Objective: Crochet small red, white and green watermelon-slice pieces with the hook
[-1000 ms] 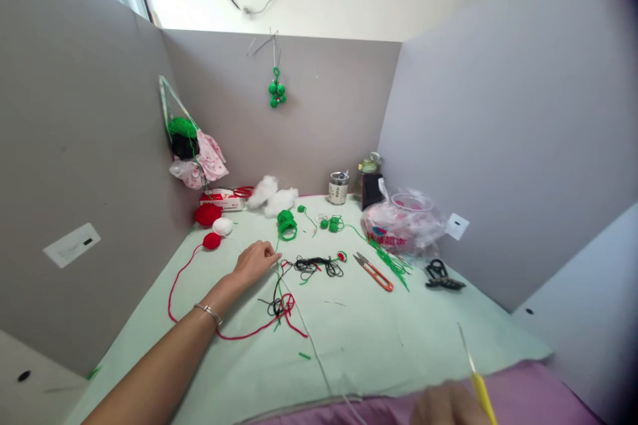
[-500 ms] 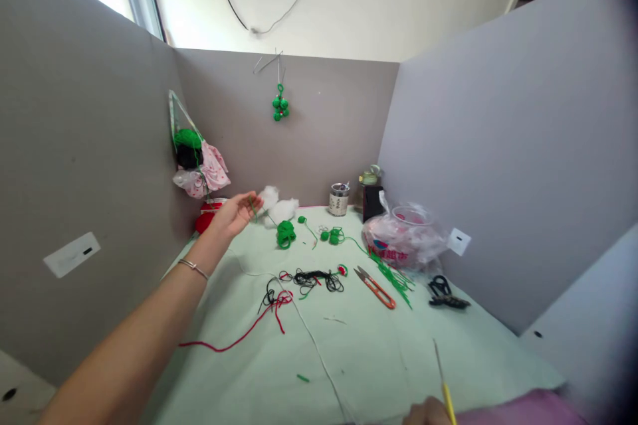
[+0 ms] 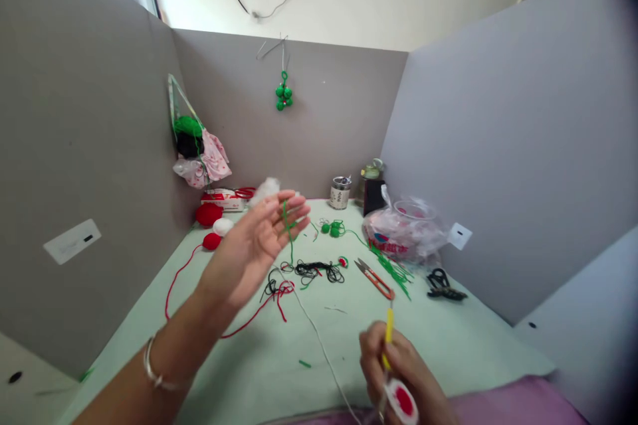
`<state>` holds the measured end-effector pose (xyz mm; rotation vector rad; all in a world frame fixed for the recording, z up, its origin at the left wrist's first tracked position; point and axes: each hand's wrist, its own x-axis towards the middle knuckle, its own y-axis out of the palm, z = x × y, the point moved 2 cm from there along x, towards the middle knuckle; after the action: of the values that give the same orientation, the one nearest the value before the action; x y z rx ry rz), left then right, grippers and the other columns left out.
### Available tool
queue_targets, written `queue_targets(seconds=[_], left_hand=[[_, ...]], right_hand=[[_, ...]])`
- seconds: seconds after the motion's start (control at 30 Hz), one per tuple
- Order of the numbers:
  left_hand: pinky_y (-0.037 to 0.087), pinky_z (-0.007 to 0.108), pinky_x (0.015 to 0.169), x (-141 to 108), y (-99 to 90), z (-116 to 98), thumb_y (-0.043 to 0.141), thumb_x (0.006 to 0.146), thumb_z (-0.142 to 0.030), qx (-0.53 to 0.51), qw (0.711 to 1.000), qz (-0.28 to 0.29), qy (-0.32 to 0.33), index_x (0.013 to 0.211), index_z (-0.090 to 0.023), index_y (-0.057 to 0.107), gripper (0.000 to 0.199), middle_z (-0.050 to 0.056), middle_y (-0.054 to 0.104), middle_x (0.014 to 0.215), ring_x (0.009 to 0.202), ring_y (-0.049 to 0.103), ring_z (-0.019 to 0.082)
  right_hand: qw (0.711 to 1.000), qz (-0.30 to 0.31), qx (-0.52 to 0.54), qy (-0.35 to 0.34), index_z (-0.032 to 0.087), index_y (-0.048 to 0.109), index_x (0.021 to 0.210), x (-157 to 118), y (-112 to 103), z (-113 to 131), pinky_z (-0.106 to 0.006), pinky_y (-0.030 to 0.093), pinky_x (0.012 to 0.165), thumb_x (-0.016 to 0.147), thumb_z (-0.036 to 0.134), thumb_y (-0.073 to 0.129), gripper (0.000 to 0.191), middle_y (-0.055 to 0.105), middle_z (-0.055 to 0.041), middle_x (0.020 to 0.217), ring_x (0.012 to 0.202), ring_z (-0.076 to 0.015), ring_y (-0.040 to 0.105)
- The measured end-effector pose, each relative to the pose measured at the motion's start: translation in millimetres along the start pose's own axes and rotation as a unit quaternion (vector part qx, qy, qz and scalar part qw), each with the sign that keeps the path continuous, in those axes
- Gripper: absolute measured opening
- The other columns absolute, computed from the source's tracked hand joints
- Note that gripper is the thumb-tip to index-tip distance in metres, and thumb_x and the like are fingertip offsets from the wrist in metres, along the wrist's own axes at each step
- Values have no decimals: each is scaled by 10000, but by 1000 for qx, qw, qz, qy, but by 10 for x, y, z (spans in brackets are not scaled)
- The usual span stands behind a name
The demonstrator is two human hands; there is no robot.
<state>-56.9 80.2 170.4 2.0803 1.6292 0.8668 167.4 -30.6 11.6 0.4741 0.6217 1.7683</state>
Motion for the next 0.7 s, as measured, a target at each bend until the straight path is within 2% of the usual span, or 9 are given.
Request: queue_targets(seconds=[0.1, 0.2, 0.27, 0.33, 0.4, 0.5, 0.6, 0.7], left_hand=[[593, 419, 1092, -334, -25, 288, 634, 951, -209, -25, 998, -52, -20, 1059, -159, 765, 177, 93, 772, 1093, 1148, 733, 254], [562, 465, 1140, -548, -12, 513, 681, 918, -267, -38, 996, -76, -39, 1074, -197, 752, 185, 85, 761, 1141, 1246, 696, 289], [544, 473, 1160, -627, -16, 610, 706, 908, -289, -41, 995, -80, -47, 1089, -214, 747, 200, 81, 767, 1155, 1275, 683, 293], [535, 454, 1166, -658, -71, 663, 711, 918, -285, -47, 994, -90, -50, 1105, -222, 750, 202, 76, 774, 1158, 1261, 690, 273], [526, 428, 1167, -653, -192, 673, 702, 931, -263, -51, 992, -113, -32, 1103, -222, 762, 186, 63, 780, 1146, 1240, 695, 245], [499, 429, 1174, -619, -436, 654, 709, 944, -290, -10, 991, -134, 13, 1089, -216, 765, 172, 57, 790, 1143, 1254, 679, 240], [442, 428, 1188, -600, -666, 650, 744, 935, -410, 108, 985, -133, 17, 1092, -216, 749, 249, 73, 803, 1173, 1258, 674, 264], [420, 391, 1170, -586, -861, 633, 760, 912, -462, 244, 958, -144, 41, 1090, -232, 728, 293, 84, 810, 1188, 1279, 658, 275]], right_hand=[[999, -44, -14, 23, 154, 702, 1059, 213, 245, 55, -168, 369, 388, 841, 509, 833, 437, 606, 36, 664, 407, -49, 459], [999, -43, -20, -3, 140, 686, 1189, 431, 487, -8, -177, 428, 387, 819, 501, 854, 544, 642, 34, 671, 419, -75, 537], [1000, -14, -15, 11, 133, 687, 1144, 532, 591, -150, -184, 452, 380, 801, 503, 864, 534, 666, 27, 657, 404, -83, 551], [998, 39, -15, 56, 131, 687, 984, 574, 629, -322, -182, 442, 356, 776, 528, 869, 484, 661, 23, 618, 376, -85, 546], [993, 71, -25, 95, 138, 665, 868, 561, 595, -451, -164, 408, 334, 766, 555, 863, 473, 658, 12, 576, 359, -80, 531], [991, 49, -47, 118, 146, 660, 863, 483, 455, -503, -153, 373, 333, 778, 538, 858, 447, 673, 5, 575, 353, -74, 519], [990, 31, -60, 126, 136, 682, 870, 409, 315, -474, -156, 376, 390, 783, 504, 864, 420, 675, 3, 580, 377, -65, 515], [991, 23, -61, 114, 130, 682, 787, 388, 203, -478, -166, 412, 475, 702, 485, 930, 441, 669, -1, 603, 460, -69, 561]])
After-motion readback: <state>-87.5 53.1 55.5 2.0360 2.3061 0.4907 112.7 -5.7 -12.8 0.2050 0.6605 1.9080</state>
